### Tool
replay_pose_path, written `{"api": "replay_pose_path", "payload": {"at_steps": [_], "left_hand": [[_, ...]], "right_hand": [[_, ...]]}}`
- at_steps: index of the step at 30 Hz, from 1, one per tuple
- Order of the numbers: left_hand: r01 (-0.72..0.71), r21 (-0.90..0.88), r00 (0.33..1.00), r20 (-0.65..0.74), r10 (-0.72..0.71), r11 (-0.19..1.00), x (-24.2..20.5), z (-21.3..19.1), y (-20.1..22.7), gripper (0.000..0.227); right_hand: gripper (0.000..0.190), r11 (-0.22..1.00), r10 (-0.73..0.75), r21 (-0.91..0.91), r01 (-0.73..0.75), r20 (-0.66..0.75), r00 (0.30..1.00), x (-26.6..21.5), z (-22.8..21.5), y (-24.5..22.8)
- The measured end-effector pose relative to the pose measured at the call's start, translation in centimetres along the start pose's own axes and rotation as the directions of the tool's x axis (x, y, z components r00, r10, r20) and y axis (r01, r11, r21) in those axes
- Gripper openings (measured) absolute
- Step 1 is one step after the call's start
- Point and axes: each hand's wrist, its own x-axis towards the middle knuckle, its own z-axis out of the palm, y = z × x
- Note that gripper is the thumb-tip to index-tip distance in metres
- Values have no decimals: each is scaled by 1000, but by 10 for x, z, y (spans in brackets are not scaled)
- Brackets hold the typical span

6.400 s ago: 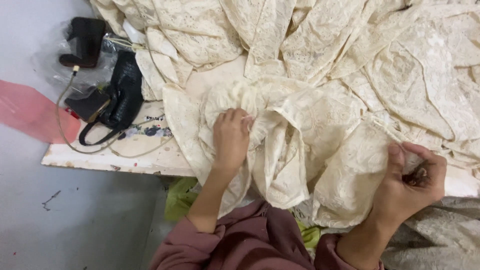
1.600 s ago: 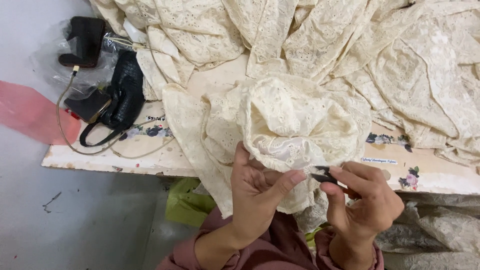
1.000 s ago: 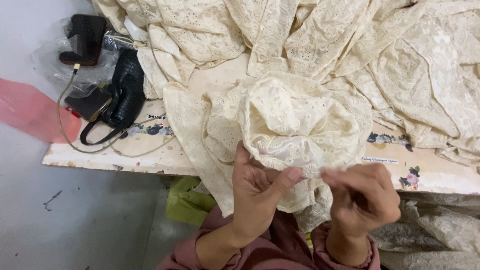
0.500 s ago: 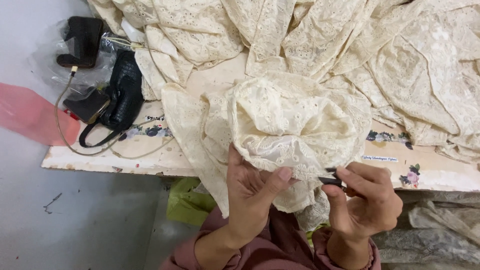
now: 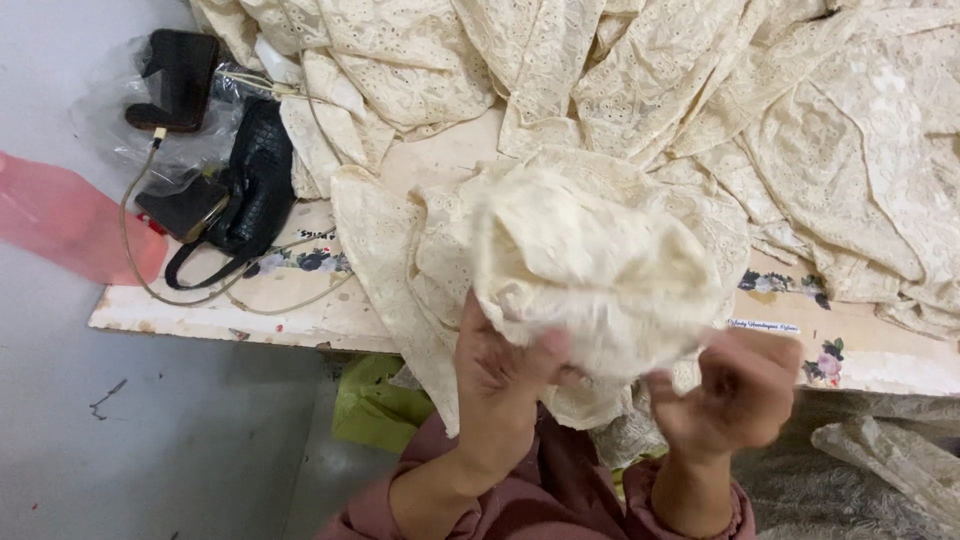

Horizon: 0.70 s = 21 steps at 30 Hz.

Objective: Trimming excess threads from lace fabric using thread snips

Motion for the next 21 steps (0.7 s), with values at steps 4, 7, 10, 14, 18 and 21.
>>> {"api": "replay_pose_path", "payload": {"at_steps": [4,7,10,14,18,21], "left_hand": [[-361,356,909,-73,411,862,21,-25,-9,15],[-362,536,851,-143,505,763,26,-31,1,24],[-295,488,905,-133,404,821,27,-33,9,41],[19,171,973,-229,21,985,34,-29,29,33],[-285,181,905,-272,326,941,65,-70,9,46],[-657,744,147,280,949,-118,86,-86,-17,71]], "right_hand": [[15,987,-145,42,155,-192,971,-21,2,49],[10,994,-109,-28,106,-269,957,-16,4,42],[10,999,-34,-12,32,-258,966,-14,4,41],[8,995,-47,77,58,-133,990,-10,2,54],[31,897,283,324,-302,105,953,-17,-5,35],[66,823,179,368,-432,553,813,-24,5,14]]}}
